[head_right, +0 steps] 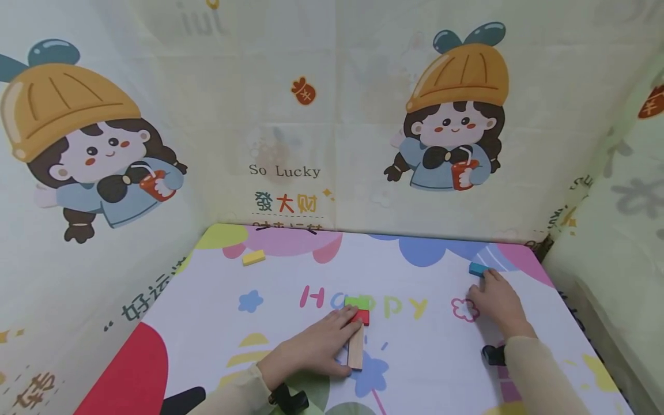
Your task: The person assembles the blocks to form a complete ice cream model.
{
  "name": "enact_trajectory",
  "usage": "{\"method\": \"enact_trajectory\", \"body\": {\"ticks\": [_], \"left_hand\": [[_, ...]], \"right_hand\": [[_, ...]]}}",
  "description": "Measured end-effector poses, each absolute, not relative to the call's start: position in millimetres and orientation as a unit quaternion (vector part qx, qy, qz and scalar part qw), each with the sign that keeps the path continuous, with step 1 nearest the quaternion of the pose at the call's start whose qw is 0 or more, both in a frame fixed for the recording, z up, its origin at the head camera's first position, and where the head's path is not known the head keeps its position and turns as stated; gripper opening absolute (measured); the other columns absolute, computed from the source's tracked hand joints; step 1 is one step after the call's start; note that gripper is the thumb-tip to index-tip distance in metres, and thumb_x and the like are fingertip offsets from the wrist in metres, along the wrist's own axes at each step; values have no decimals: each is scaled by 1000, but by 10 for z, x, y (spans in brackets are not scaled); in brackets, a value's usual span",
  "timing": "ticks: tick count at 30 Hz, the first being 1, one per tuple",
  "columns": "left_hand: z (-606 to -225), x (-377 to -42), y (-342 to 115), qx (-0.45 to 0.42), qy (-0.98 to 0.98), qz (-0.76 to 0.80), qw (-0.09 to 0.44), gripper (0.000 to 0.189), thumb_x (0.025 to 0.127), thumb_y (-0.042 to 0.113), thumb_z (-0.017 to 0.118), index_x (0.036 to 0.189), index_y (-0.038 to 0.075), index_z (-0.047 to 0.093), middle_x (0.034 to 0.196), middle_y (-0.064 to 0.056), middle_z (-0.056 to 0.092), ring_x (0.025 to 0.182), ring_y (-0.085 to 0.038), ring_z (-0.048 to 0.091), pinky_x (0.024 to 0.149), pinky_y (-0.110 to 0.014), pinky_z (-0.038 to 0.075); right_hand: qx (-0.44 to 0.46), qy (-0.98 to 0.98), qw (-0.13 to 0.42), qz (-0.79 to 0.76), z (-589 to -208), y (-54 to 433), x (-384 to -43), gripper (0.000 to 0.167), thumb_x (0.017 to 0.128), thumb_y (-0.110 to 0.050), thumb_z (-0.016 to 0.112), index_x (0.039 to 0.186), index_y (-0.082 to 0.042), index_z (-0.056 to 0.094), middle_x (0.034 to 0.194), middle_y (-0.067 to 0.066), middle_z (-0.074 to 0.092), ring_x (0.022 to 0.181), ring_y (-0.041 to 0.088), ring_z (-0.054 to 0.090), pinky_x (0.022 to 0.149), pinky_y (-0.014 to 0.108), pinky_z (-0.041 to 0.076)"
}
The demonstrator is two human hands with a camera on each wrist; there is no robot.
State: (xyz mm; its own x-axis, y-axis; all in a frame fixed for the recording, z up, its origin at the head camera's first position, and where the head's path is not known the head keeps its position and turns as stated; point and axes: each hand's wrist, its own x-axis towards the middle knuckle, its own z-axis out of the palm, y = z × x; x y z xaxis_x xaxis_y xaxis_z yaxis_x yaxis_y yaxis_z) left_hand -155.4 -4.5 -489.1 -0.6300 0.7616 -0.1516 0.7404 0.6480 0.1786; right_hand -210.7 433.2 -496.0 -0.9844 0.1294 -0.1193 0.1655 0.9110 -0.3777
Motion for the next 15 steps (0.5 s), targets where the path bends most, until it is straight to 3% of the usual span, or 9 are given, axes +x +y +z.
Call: {"method": "enact_trajectory", "body": {"ticks": [6, 15], "left_hand": [[-4896, -1561, -42, 416, 901, 53, 108, 93, 88, 59, 70, 162, 14, 35, 172, -4, 23, 159, -20, 21, 129, -38, 22], [-4831, -1558, -44, 416, 900, 58, 118, 92, 88, 57, 71, 161, 13, 36, 172, -5, 24, 159, -20, 22, 129, -38, 23]], "right_hand": [[69, 979, 60, -181, -4883, 4141, -2089, 83, 97, -39, 55, 147, 23, 30, 153, 46, 24, 138, 67, 25, 111, 76, 28], [46, 985, 48, -158, -4856, 3876, -2113, 76, 95, -33, 54, 144, 23, 38, 151, 45, 32, 137, 65, 32, 109, 74, 35]]}}
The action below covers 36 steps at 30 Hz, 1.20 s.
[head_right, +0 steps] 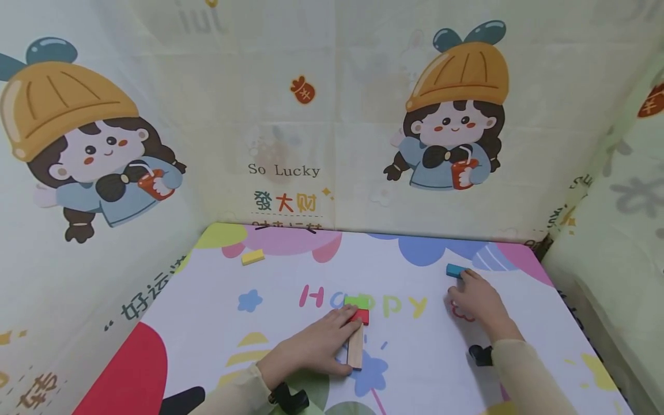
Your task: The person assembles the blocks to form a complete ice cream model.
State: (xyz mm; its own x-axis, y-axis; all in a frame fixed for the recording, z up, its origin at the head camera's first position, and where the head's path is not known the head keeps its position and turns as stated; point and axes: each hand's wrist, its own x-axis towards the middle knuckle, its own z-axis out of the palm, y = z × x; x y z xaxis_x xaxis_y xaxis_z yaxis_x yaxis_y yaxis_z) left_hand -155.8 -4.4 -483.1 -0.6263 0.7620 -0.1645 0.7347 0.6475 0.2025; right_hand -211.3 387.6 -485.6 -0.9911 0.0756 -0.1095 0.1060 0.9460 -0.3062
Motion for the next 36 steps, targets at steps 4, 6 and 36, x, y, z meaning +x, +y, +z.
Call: {"method": "enact_trajectory", "body": {"ticks": [4, 6, 36], "left_hand": [[-4832, -1560, -46, 416, 900, 61, 115, 91, 88, 56, 70, 161, 13, 36, 172, -6, 24, 159, -20, 22, 129, -38, 23], [-4835, -1562, -44, 416, 900, 61, 113, 91, 88, 56, 70, 161, 13, 36, 172, -6, 24, 159, -20, 21, 129, -38, 22], [-4822, -1551, -67, 414, 899, 70, 124, 91, 88, 55, 71, 161, 14, 36, 172, -4, 23, 160, -19, 19, 129, -37, 20]], "right_hand": [[34, 986, 40, -161, -4865, 3773, -2121, 75, 95, -31, 55, 144, 22, 38, 152, 43, 33, 139, 64, 31, 111, 73, 34], [23, 986, 33, -161, -4868, 3725, -2118, 73, 95, -30, 55, 144, 22, 38, 152, 43, 34, 139, 64, 32, 112, 72, 33], [-86, 981, -5, -171, -4817, 2964, -2163, 57, 89, -17, 57, 136, 14, 58, 145, 34, 53, 133, 57, 50, 108, 65, 44]]}}
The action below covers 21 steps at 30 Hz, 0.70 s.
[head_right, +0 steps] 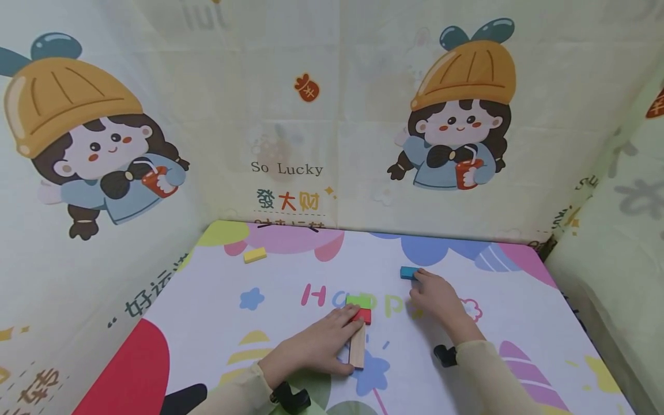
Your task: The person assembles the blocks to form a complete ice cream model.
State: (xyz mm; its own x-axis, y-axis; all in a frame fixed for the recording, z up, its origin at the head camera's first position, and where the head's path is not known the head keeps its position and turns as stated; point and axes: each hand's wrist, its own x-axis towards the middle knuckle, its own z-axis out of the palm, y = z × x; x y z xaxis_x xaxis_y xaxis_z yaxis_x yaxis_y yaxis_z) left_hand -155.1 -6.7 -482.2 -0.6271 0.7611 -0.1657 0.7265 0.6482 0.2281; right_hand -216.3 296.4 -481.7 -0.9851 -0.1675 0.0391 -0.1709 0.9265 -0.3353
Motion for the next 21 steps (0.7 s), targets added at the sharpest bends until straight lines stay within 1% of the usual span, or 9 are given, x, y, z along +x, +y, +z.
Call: {"method": "enact_trajectory", "body": {"ticks": [13, 17, 21], "left_hand": [[-4863, -1562, -67, 414, 900, 66, 119, 92, 88, 58, 71, 161, 14, 36, 172, -4, 22, 160, -20, 18, 129, -38, 21], [-4869, -1565, -68, 414, 900, 66, 119, 93, 88, 59, 71, 161, 15, 36, 172, -4, 22, 160, -20, 19, 129, -38, 22], [-4865, -1564, -64, 415, 900, 70, 117, 92, 87, 58, 72, 161, 14, 37, 172, -4, 24, 159, -20, 21, 129, -38, 23]], "right_hand": [[91, -981, -4, 173, -4815, 2668, -2158, 51, 90, -4, 49, 138, 11, 58, 147, 30, 53, 136, 53, 49, 111, 64, 42], [95, -980, 3, 176, -4847, 2604, -2168, 50, 89, 1, 46, 135, 11, 61, 145, 29, 57, 135, 52, 51, 109, 63, 45], [94, -979, 5, 180, -4857, 2544, -2184, 48, 89, 1, 47, 133, 9, 64, 142, 28, 59, 134, 51, 52, 107, 62, 47]]}}
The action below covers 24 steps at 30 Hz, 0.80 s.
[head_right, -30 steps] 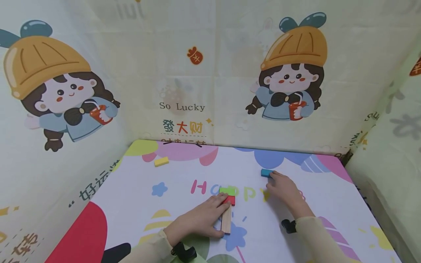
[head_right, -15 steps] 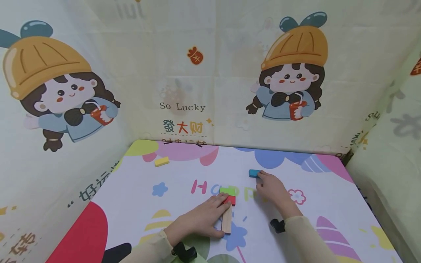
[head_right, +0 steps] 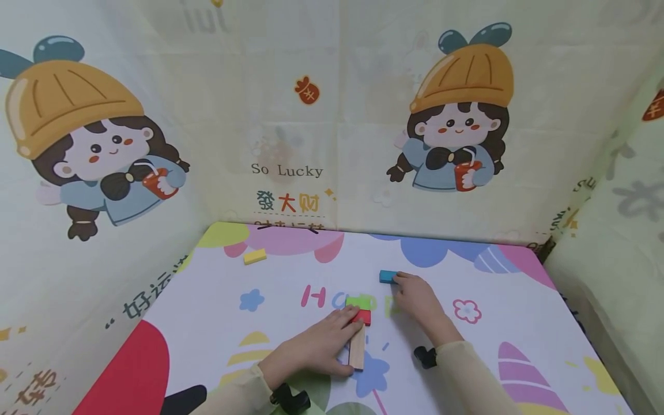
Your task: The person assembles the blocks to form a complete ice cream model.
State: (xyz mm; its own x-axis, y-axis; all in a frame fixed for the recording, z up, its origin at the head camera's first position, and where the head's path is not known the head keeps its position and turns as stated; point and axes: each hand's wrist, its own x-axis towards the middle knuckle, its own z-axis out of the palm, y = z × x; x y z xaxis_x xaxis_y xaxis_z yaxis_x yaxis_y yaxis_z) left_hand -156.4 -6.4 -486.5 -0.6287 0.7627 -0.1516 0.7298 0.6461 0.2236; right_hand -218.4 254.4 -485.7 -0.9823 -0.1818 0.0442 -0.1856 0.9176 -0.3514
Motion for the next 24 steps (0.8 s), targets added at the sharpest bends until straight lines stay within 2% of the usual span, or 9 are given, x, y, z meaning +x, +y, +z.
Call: {"method": "enact_trajectory", "body": {"ticks": [6, 17, 21, 24], "left_hand": [[-4870, -1551, -76, 412, 902, 70, 113, 91, 88, 58, 71, 161, 15, 38, 171, -4, 25, 159, -19, 21, 129, -37, 22], [-4866, -1544, -84, 407, 903, 70, 119, 92, 86, 58, 72, 161, 15, 38, 171, -3, 26, 159, -19, 22, 129, -37, 23], [-4875, -1553, -69, 407, 902, 74, 124, 92, 87, 58, 72, 161, 16, 37, 172, -3, 24, 159, -19, 20, 129, -37, 23], [-4879, -1560, -60, 407, 901, 79, 127, 93, 87, 58, 72, 162, 16, 36, 172, -2, 22, 160, -19, 19, 129, -37, 22]], "right_hand": [[92, -978, 10, 188, -4859, 2426, -2189, 44, 92, -1, 47, 131, 7, 67, 140, 26, 62, 134, 47, 55, 109, 60, 46], [103, -971, 20, 217, -4866, 2308, -2206, 43, 91, -1, 47, 127, 4, 70, 137, 23, 64, 131, 45, 58, 108, 59, 48], [53, -949, 5, 312, -4843, 2386, -2183, 44, 96, -5, 46, 135, 1, 66, 136, 24, 65, 124, 43, 62, 102, 58, 52], [-6, -902, -27, 432, -4818, 2471, -2166, 46, 102, -10, 44, 145, 1, 56, 142, 26, 61, 127, 42, 61, 106, 54, 50]]}}
